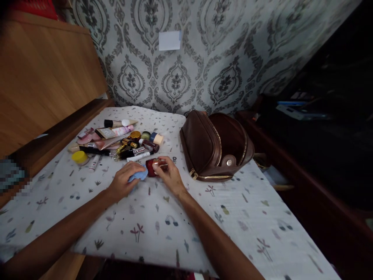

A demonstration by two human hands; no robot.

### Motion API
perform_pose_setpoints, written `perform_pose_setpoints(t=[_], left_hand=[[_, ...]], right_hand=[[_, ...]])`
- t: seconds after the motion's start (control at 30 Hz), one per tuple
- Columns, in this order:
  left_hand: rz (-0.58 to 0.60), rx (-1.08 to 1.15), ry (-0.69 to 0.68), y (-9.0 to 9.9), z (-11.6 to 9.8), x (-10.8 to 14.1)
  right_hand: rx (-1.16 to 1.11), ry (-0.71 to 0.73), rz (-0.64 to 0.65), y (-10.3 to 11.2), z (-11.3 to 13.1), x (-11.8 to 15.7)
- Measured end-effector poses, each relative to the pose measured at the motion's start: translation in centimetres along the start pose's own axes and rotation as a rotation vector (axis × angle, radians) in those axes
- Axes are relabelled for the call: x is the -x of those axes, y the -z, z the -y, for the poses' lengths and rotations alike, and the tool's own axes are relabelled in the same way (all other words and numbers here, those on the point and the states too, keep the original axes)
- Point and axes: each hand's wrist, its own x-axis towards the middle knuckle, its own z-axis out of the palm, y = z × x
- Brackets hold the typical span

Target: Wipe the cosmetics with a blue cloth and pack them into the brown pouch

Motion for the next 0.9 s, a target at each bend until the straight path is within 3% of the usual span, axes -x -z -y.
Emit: perform_pose_setpoints(t=[0.13,0.23,0.37,0.5,0.63,0.8,0.9], left_hand=[[-0.033,-0.004,0.138,0.3,0.1,0.0],[-0.062,-0.018,0.186,0.4,-0.1,-0.1],[-0.079,-0.041,0.107,0.1,-0.6,-0.2],[-0.061,-0.062,0.021,-0.1,-0.8,-0.3],[0.013,-0.061,-0.058,-0.1,-0.8,-0.2],[0.05,-0.057,-0.052,-0.2,-0.5,-0.1],[0.039,-0.054,-0.029,-0.3,-0.1,-0.1]], right_hand=[[0.045,0.065,0.054,0.6,0.3,-0.1],[0.129,0.099,0.016,0.8,0.6,0.0],[0.228,0.14,-0.041,0.3,1.0,0.4],[0.038,0.057,0.014,-0.5,1.0,0.7],[-0.053,-0.035,-0.038,-0.6,0.6,0.4],[0.089,-0.023,-0.103,0.2,0.6,0.0],[0.102,0.002,-0.05,0.5,0.8,-0.1]])
